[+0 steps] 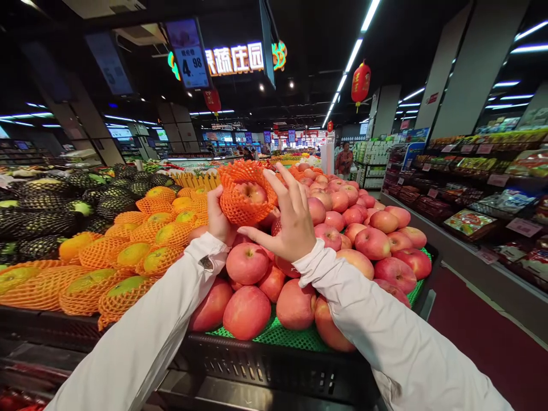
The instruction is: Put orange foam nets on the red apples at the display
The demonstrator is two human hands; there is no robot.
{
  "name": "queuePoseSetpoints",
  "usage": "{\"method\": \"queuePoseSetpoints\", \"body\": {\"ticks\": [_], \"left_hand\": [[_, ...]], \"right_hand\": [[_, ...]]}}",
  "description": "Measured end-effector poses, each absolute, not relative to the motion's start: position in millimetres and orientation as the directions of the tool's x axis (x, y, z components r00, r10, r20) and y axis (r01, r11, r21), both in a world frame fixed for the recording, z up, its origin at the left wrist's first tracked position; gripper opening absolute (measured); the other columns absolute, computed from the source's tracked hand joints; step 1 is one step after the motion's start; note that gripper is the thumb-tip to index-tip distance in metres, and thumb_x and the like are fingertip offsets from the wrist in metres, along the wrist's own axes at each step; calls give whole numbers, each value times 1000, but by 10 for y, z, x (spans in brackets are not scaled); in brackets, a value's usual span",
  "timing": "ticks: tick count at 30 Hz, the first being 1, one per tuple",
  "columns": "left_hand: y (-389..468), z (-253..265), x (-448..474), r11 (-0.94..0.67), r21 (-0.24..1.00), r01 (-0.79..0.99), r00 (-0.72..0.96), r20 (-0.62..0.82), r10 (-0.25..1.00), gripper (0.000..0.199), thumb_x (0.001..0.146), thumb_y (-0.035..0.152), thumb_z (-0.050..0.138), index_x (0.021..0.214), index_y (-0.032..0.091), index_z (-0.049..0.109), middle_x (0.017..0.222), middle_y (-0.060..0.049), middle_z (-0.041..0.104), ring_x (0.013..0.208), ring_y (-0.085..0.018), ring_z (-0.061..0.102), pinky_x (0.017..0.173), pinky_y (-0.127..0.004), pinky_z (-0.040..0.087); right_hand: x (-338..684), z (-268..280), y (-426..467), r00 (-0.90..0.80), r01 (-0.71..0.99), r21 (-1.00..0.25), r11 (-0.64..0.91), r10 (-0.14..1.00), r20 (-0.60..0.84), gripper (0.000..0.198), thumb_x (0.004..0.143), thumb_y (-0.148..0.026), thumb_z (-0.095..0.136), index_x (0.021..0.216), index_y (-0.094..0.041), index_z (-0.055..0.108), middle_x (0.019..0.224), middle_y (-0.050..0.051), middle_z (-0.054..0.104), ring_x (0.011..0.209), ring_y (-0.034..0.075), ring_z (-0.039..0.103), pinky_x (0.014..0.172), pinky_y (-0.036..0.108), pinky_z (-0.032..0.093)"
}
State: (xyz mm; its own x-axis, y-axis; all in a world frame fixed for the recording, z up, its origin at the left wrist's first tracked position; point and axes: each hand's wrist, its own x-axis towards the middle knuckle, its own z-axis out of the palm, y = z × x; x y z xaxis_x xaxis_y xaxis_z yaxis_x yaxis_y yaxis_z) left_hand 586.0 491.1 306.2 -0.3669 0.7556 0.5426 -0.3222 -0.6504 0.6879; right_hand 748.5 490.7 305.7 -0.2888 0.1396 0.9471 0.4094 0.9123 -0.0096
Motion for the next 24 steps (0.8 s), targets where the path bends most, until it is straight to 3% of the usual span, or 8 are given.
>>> {"method": "queuePoseSetpoints", "body": {"ticks": [3, 5, 8, 11, 15, 19, 24], "left_hand": [[4882, 3038, 5911, -659, 665, -350, -339, 566, 751, 36, 75, 50, 62, 96, 21, 63, 103, -1, 70, 118, -23, 59, 96, -31, 50], [4860, 3017, 5928, -600, 719, -350, -260, 541, 800, 38, 73, 49, 68, 98, 21, 66, 103, -2, 71, 116, -23, 60, 96, -31, 51], [4849, 2978, 5916, -490, 798, -350, -130, 477, 869, 43, 73, 51, 72, 103, 21, 68, 104, -4, 71, 113, -24, 62, 96, -32, 52], [4859, 2947, 5881, -488, 807, -332, -91, 487, 868, 45, 75, 53, 72, 106, 20, 68, 107, -6, 70, 112, -24, 63, 95, -33, 53], [4854, 2957, 5813, -520, 810, -272, -108, 511, 853, 51, 74, 57, 72, 107, 18, 67, 109, -8, 69, 104, -23, 66, 85, -31, 55], [4810, 3010, 5748, -574, 784, -237, -106, 566, 817, 44, 64, 42, 84, 98, 20, 66, 100, -3, 68, 85, -13, 65, 71, -23, 52], [4820, 3046, 5740, -672, 726, -147, -49, 673, 738, 32, 61, 34, 88, 79, 18, 66, 105, -2, 66, 81, -9, 60, 78, -24, 50]], "right_hand": [[7449, 3007, 4977, -328, 430, -5, 903, 162, 931, 95, 78, -61, 62, 150, -12, 25, 155, 11, 18, 151, 16, 19, 131, 37, 25], [7434, 2977, 5029, -349, 433, -40, 900, 209, 913, 97, 78, -58, 64, 152, -13, 21, 155, 11, 16, 151, 15, 18, 132, 36, 25], [7425, 2947, 5107, -400, 374, -112, 921, 269, 876, 102, 77, -58, 65, 155, -14, 16, 155, 12, 17, 149, 14, 24, 131, 35, 27], [7424, 2923, 5167, -402, 333, -205, 920, 335, 852, 110, 73, -60, 68, 156, -13, 12, 154, 13, 19, 146, 14, 29, 128, 33, 31], [7414, 2887, 5177, -323, 347, -303, 887, 416, 850, 120, 67, -61, 73, 156, -16, 8, 152, 12, 23, 142, 13, 35, 125, 32, 36], [7396, 2863, 5135, -158, 419, -371, 829, 468, 869, 123, 65, -61, 74, 155, -12, 8, 152, 18, 16, 148, 19, 25, 129, 38, 28], [7406, 2871, 5148, 103, 433, -457, 777, 461, 881, 116, 68, -63, 71, 152, -10, 11, 149, 19, 19, 149, 19, 21, 130, 41, 27]]}}
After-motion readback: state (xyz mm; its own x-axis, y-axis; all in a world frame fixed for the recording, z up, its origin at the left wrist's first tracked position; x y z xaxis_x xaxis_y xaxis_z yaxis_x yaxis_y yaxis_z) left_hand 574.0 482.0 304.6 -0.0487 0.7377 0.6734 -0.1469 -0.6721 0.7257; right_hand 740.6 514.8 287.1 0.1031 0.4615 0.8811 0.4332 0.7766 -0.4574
